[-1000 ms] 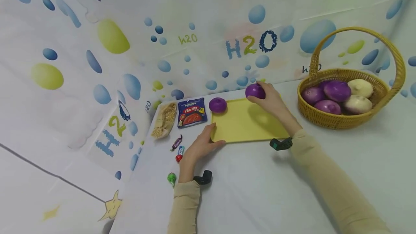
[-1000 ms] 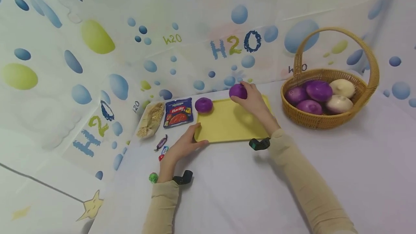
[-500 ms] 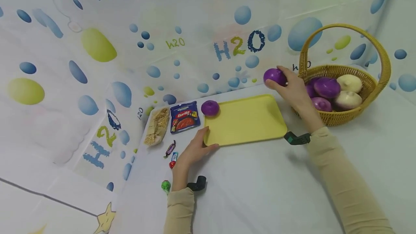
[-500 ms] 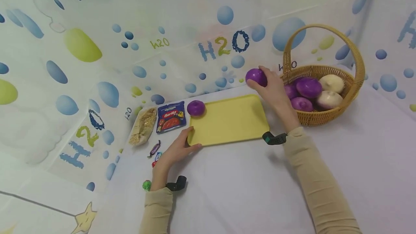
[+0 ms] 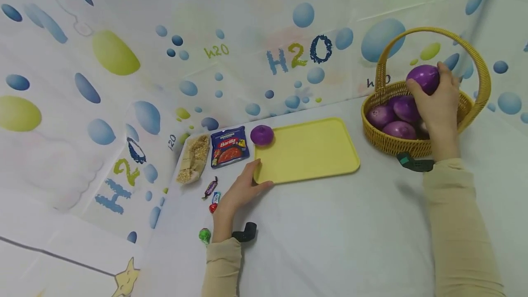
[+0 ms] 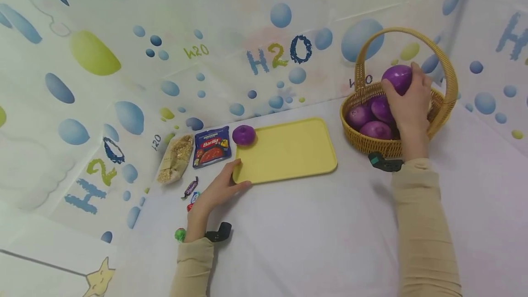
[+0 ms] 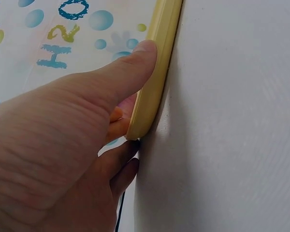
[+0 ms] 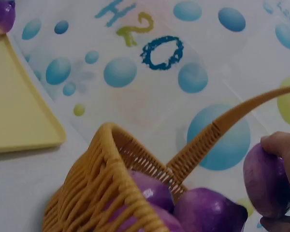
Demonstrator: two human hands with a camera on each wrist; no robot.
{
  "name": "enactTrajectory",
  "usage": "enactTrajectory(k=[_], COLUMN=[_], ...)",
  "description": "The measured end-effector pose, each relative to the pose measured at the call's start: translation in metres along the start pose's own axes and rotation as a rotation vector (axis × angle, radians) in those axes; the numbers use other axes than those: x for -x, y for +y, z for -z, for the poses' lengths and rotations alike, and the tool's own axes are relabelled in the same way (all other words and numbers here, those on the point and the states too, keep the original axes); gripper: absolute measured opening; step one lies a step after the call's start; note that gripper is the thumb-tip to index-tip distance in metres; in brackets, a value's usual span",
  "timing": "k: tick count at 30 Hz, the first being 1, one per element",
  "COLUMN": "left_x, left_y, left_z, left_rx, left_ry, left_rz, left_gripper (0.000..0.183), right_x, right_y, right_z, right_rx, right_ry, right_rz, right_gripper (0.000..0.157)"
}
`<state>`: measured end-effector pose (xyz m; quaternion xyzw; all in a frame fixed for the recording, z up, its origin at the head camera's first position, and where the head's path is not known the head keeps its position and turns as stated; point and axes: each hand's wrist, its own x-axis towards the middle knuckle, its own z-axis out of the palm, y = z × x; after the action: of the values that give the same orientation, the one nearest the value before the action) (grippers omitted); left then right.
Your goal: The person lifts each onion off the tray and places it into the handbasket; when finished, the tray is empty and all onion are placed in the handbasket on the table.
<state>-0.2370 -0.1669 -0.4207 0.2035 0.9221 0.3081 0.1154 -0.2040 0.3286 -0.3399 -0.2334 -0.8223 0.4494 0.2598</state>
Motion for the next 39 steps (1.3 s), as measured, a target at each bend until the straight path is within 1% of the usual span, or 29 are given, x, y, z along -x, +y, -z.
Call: enactTrajectory(k=[6, 10, 16, 20, 23, 24, 27, 29, 33, 36, 39], left_x=[0.0, 0.0, 0.001, 0.0, 0.0, 0.0, 0.001, 0.002, 0.004, 0.003, 0.003], left_y=[0.0, -0.001, -0.003, -0.004, -0.004, -0.004, -0.008, -0.009, -0.009, -0.007, -0.006], left_z=[0.001, 0.001, 0.001, 0.0, -0.001, -0.001, 0.001, 0.002, 0.004, 0.005, 0.007], left_rx=[0.002, -0.006, -0.005, -0.002, -0.004, -0.005, -0.007, -0.012, -0.023, -0.017, -0.013], left_ry=[-0.005, -0.008, -0.006, -0.012, -0.015, -0.015, -0.015, -0.025, -0.046, -0.041, -0.038], left_rz=[0.005, 0.007, 0.014, 0.015, 0.013, 0.012, 0.01, 0.01, 0.009, -0.003, -0.007], left_gripper=[0.085, 0.085, 0.084, 0.085, 0.085, 0.085, 0.086, 0.086, 0.087, 0.086, 0.086], right_x=[-0.003, -0.004, -0.004, 0.002, 0.009, 0.011, 0.02, 0.028, 0.047, 0.058, 0.068], right_y=[0.014, 0.015, 0.0, -0.014, -0.025, -0.028, -0.044, -0.051, -0.057, -0.06, -0.068], right_z=[0.002, 0.004, 0.0, -0.01, -0.025, -0.032, -0.06, -0.078, -0.109, -0.129, -0.15], right_rx=[0.042, 0.066, 0.074, 0.053, 0.025, 0.009, 0.016, 0.032, 0.072, 0.095, 0.09], right_ry=[-0.034, -0.034, -0.013, -0.043, -0.066, -0.074, -0.147, -0.213, -0.361, -0.462, -0.555], right_rz=[-0.041, -0.038, 0.037, 0.11, 0.208, 0.257, 0.372, 0.432, 0.484, 0.497, 0.524], right_gripper=[0.084, 0.082, 0.07, 0.065, 0.062, 0.06, 0.058, 0.057, 0.058, 0.06, 0.059])
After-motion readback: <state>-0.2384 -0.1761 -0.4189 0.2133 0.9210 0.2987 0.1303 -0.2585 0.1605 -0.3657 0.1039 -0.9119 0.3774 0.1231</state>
